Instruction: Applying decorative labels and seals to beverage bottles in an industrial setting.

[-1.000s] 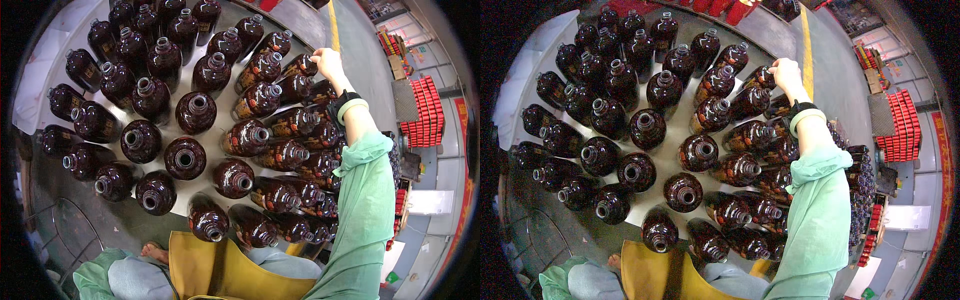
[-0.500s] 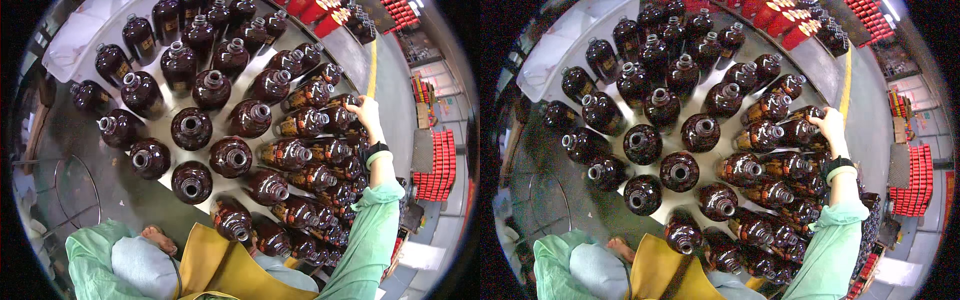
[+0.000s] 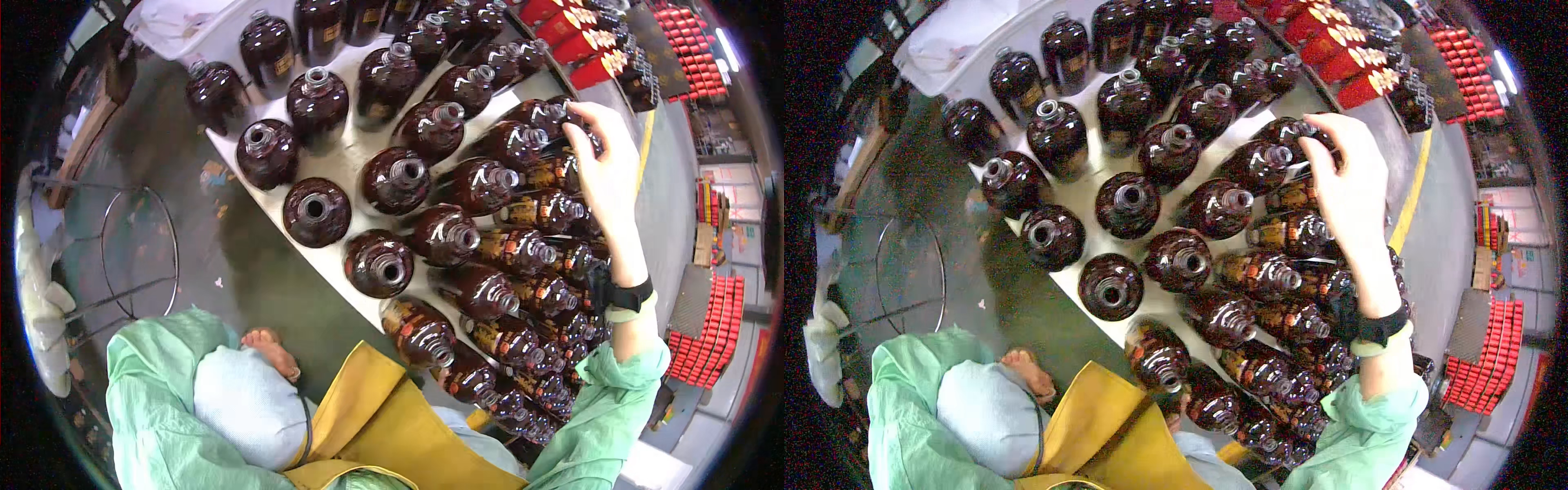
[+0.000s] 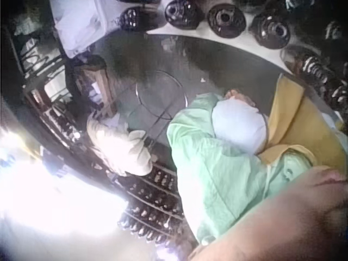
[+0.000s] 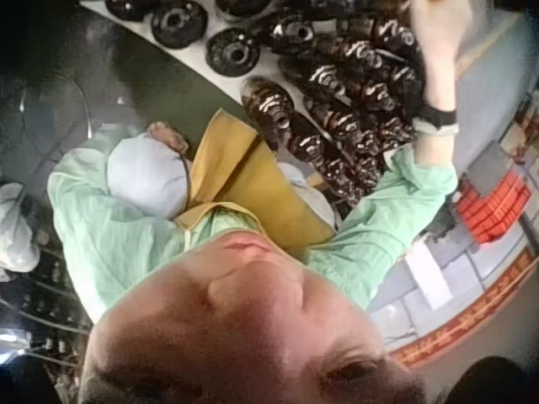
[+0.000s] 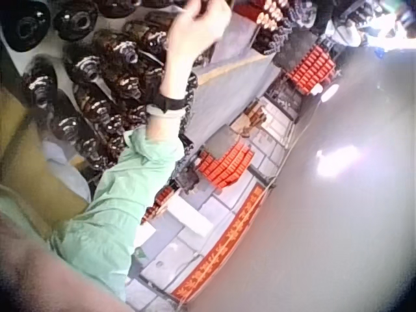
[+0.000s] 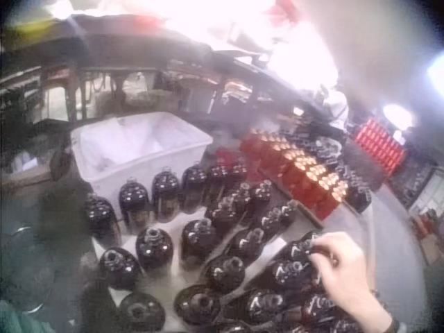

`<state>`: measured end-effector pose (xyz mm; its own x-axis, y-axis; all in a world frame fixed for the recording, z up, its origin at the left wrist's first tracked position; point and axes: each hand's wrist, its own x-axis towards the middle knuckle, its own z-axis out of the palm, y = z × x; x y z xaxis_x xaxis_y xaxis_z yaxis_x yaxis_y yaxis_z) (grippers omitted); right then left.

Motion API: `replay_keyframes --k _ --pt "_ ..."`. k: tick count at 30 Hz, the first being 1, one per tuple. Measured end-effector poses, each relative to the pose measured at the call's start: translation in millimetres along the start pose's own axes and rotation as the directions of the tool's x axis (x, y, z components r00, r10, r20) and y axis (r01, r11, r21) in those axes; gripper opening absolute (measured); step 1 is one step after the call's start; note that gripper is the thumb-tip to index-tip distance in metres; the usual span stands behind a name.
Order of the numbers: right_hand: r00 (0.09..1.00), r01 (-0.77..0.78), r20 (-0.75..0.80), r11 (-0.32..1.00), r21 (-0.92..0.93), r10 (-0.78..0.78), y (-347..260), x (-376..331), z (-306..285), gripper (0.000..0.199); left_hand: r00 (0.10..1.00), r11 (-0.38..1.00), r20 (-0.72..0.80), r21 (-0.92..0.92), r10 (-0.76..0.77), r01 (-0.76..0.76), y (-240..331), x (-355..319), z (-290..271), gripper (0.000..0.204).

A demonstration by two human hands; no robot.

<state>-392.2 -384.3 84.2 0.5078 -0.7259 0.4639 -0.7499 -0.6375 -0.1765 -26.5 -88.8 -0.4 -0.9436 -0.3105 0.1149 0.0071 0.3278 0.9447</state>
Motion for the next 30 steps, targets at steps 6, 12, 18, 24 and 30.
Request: replay_keyframes --k 6,12,18,24,30 --pt "0.978 0.131 0.116 0.946 0.295 -0.172 -139 36 49 0.018 0.991 0.993 -0.063 -0.029 -0.116 0.114 -100 -61 97 0.027" --pt "0.845 0.060 0.465 0.910 0.409 -0.265 -215 14 75 0.030 0.957 0.983 -0.222 -0.022 -0.185 0.185 -167 -79 145 0.032" --pt "0.866 0.019 0.467 0.945 0.327 -0.179 -239 0 91 0.027 0.745 0.970 -0.666 0.160 -0.028 0.180 -160 -54 59 0.030" --pt "0.900 -0.011 0.412 0.938 0.348 -0.142 -242 2 83 0.028 0.071 0.940 -0.988 -0.109 -0.140 0.324 -140 -50 -5 0.017" --pt "0.895 -0.061 0.437 0.950 0.307 -0.083 -249 10 73 0.026 -0.109 0.893 -0.994 -0.042 0.008 0.448 -147 -45 -50 0.077"
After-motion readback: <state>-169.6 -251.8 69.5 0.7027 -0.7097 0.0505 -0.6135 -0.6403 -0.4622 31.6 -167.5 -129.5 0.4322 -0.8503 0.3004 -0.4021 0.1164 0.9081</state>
